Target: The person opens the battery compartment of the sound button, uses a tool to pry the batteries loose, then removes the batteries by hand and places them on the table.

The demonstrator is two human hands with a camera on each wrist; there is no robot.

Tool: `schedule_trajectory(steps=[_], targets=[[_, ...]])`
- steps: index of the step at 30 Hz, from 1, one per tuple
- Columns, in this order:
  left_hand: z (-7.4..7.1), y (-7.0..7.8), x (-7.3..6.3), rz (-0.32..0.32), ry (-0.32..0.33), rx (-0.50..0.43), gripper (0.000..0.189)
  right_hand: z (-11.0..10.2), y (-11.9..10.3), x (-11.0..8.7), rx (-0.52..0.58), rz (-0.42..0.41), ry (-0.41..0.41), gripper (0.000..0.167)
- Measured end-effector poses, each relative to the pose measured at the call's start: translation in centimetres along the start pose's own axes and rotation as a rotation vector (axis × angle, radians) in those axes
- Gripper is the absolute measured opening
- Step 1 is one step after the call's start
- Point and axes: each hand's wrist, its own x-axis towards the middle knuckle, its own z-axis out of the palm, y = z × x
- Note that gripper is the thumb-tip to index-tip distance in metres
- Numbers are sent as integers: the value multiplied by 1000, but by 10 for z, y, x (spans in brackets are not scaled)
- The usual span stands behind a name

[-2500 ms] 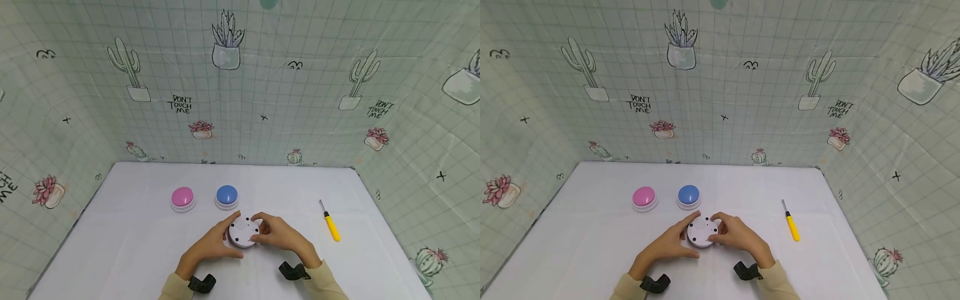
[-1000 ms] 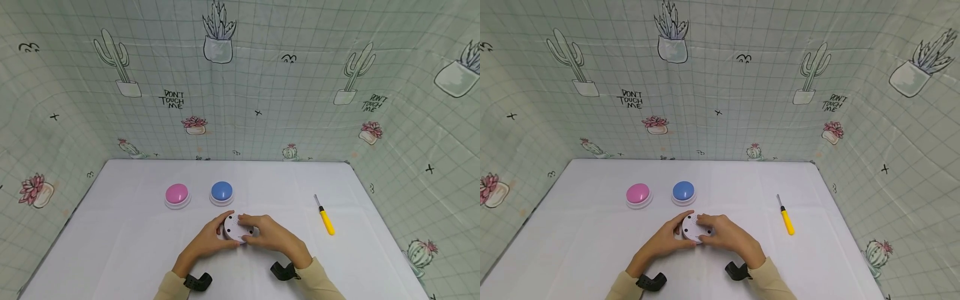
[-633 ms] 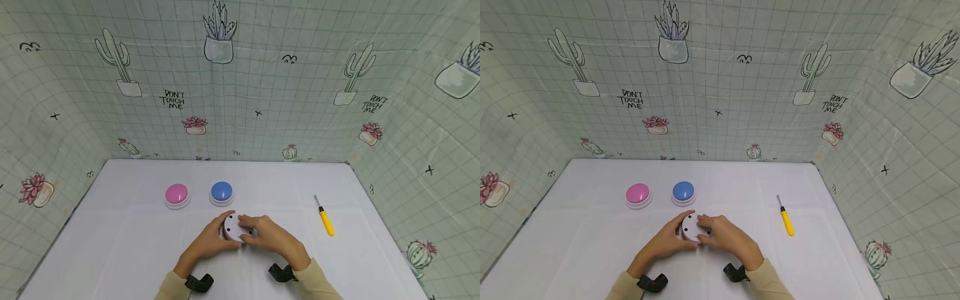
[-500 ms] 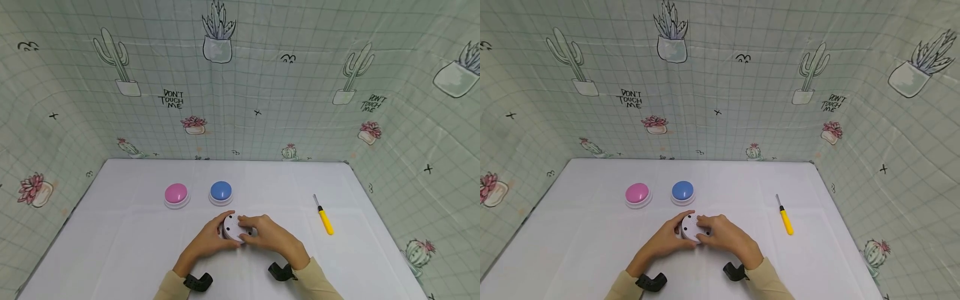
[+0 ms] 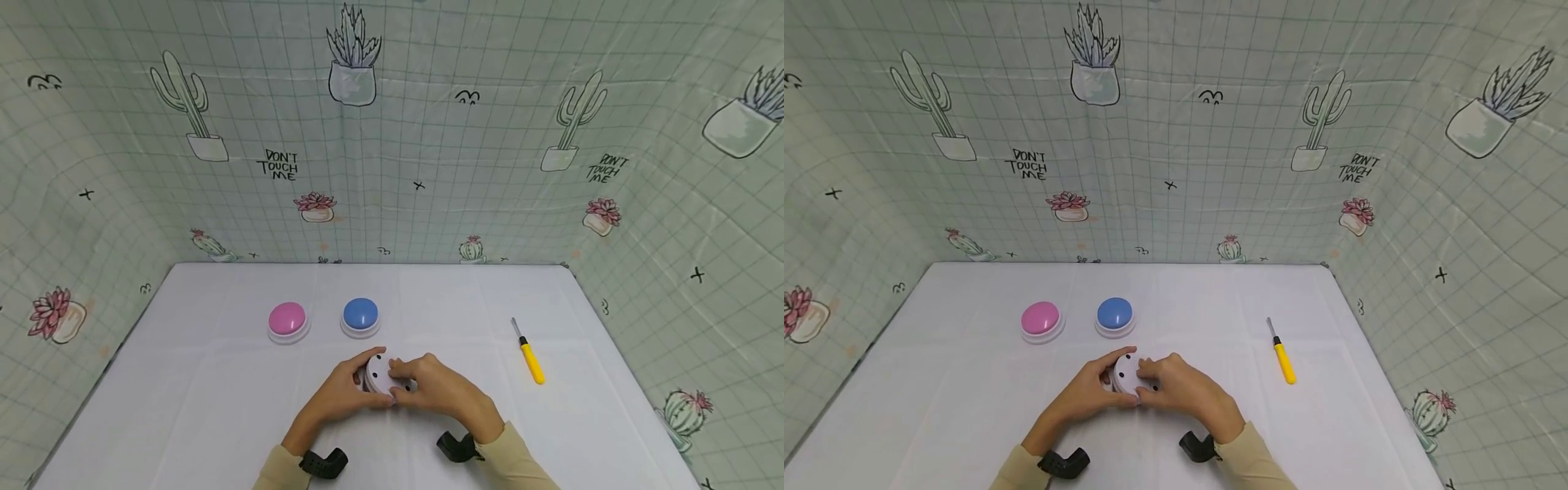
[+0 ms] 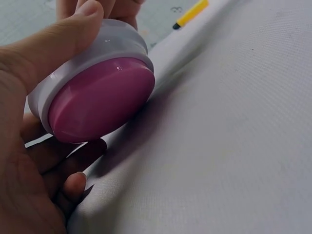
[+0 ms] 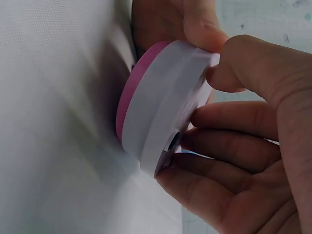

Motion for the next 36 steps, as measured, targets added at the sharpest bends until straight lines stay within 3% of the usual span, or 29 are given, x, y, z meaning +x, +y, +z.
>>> schedule_trajectory(steps=[7, 11, 25, 27, 32, 36], targets=[[1, -1, 0, 9, 15, -2, 81, 2, 0, 1, -39, -96, 38, 4], [0, -1, -1, 4, 19, -3, 81, 3, -1, 2, -58, -120, 52, 16], [-1, 0, 1, 10, 33, -10, 80, 3, -5, 5, -144, -167, 61, 12], [-1, 0, 0, 1, 29, -8, 80, 2, -4, 4, -128, -165, 83, 6], [0, 0, 0, -16, 14, -32, 83, 1, 0, 2, -66, -141, 113, 25], [-1, 0, -1, -13, 12, -70, 82, 4, 0, 2, -64, -160, 110, 23]])
